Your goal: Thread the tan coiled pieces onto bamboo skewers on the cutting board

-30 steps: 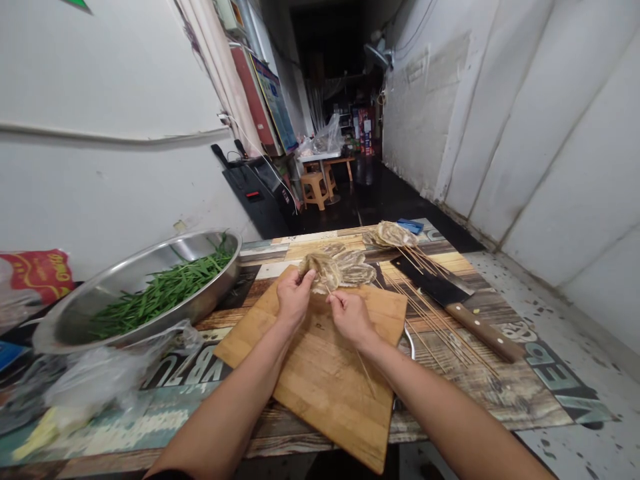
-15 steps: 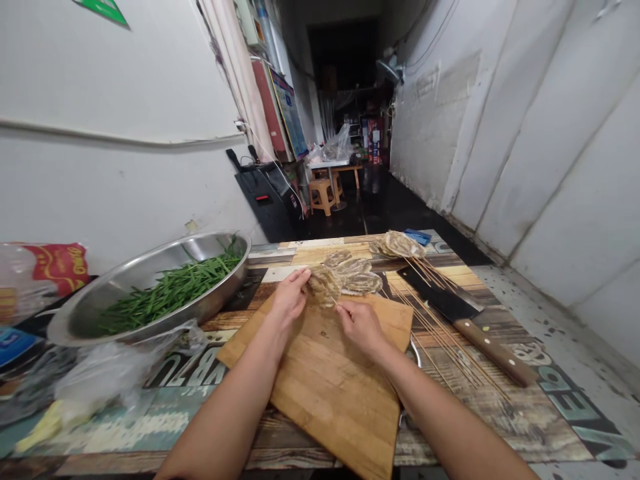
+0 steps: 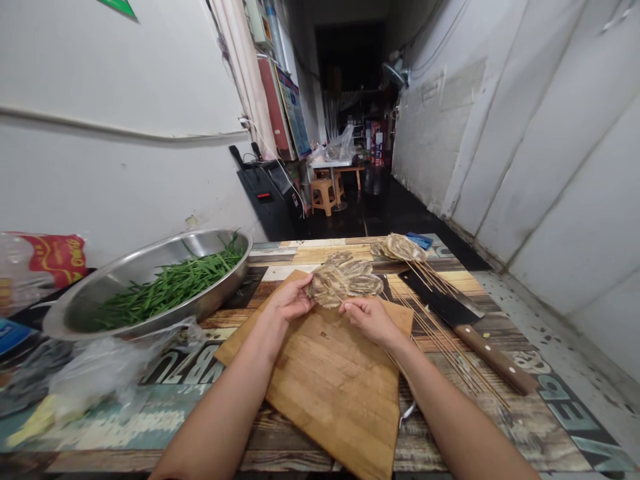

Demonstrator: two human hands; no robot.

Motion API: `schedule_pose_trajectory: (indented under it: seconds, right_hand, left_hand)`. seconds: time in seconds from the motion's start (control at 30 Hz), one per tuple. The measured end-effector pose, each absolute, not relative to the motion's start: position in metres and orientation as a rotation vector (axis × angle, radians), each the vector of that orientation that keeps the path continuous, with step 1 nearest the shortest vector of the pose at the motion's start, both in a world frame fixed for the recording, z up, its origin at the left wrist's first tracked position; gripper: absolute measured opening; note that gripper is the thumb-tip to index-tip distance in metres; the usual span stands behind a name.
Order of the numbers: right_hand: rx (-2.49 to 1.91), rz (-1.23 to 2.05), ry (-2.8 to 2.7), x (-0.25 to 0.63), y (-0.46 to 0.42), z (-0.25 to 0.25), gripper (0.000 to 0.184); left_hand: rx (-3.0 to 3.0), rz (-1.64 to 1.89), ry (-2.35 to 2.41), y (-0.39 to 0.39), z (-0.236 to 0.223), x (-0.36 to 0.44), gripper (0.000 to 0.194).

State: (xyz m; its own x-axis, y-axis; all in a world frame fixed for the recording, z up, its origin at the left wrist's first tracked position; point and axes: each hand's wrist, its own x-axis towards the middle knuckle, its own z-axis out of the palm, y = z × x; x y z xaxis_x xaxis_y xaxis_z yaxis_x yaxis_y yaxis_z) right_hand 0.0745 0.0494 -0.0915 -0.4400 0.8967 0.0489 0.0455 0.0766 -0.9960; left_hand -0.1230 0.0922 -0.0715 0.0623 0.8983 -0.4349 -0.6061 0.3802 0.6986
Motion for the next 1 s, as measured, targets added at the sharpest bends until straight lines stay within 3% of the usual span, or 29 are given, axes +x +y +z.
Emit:
schedule_pose_trajectory:
  seconds: [0.33,0.77,1.0]
  right_hand:
    - [-0.946,0.863,-1.997,0.076,0.055,-0.101,0.029]
    - [-0.962,1.25,-1.753,0.068,0.049,-0.097,0.027]
    - [-0.952,1.414,-1.546,0.061,0.051,-0.097,0.031]
  left_hand:
    - [0.623,1.221,0.951,0.091,-0.077,-0.121,0.006]
    - [0.607,1.304,0.992,0.084,-0.071,-0.102,0.008]
    - [0.305,1.249,0.815,0.085,-0.064,-0.094,0.018]
